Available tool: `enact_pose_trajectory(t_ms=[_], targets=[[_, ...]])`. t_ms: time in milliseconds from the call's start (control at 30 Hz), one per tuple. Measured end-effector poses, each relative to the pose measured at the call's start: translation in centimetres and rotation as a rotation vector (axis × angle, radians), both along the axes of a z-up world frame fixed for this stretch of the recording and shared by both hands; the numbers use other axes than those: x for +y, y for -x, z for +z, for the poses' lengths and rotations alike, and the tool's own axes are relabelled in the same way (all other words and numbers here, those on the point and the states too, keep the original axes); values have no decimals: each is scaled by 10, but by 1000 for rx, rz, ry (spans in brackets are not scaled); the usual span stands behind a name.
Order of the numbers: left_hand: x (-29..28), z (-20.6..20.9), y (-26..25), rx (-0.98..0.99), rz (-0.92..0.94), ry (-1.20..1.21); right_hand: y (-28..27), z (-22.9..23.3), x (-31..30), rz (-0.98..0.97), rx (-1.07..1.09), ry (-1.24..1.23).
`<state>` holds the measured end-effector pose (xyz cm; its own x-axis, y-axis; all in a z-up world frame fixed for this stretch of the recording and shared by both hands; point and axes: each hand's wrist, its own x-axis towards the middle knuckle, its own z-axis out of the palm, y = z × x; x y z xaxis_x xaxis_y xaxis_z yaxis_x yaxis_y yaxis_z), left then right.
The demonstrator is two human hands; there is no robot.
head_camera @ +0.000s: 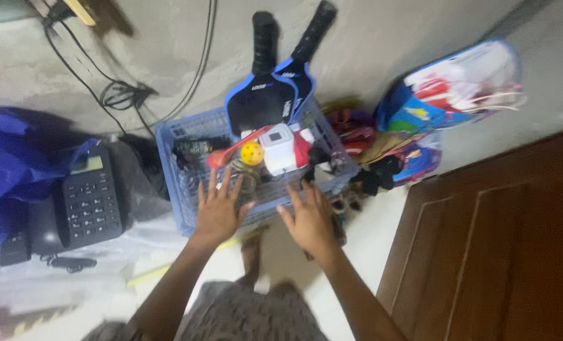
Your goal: The person winds a white cable by hand and then unplugs and coils the power cord of a black standing fan.
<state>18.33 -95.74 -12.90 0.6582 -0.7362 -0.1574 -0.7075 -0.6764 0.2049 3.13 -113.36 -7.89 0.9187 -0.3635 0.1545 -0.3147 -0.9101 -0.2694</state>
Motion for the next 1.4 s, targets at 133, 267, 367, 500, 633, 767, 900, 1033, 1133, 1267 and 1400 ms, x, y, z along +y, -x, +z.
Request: enact_pose_trajectory(t_ms=[133,267,367,500,633,767,900,1033,1133,1267,1400], targets=[[-41,-47,-36,46,29,-23,-40,-28,-38,2,103,-160],[-63,-120,-65,235,95,-143,-81,-77,-79,166,70,-189],[-71,-181,-66,336,196,-13,-105,-117,-97,269,99,-237],[-92,-210,-66,392,302,-49,-127,-157,-113,397,220,-334],[-111,-196,-61,316,374,29,-139,-186,-113,491,200,-303],[-124,-190,-67,275,389,-78,-156,-199,-106,548,82,-279],[-127,-201,-61,172,330,-124,-168,-203,-105,549,348,-276],[-125,-196,-58,359,355,-152,-167,-202,-103,629,188,-187],[-121,-196,-56,362,393,-103,-168,-199,-102,640,227,-209],[-118,-213,-57,325,438,-31,-169,-206,-100,626,256,-174],[-121,-206,-57,301,475,40,-168,-215,-99,624,225,-136]])
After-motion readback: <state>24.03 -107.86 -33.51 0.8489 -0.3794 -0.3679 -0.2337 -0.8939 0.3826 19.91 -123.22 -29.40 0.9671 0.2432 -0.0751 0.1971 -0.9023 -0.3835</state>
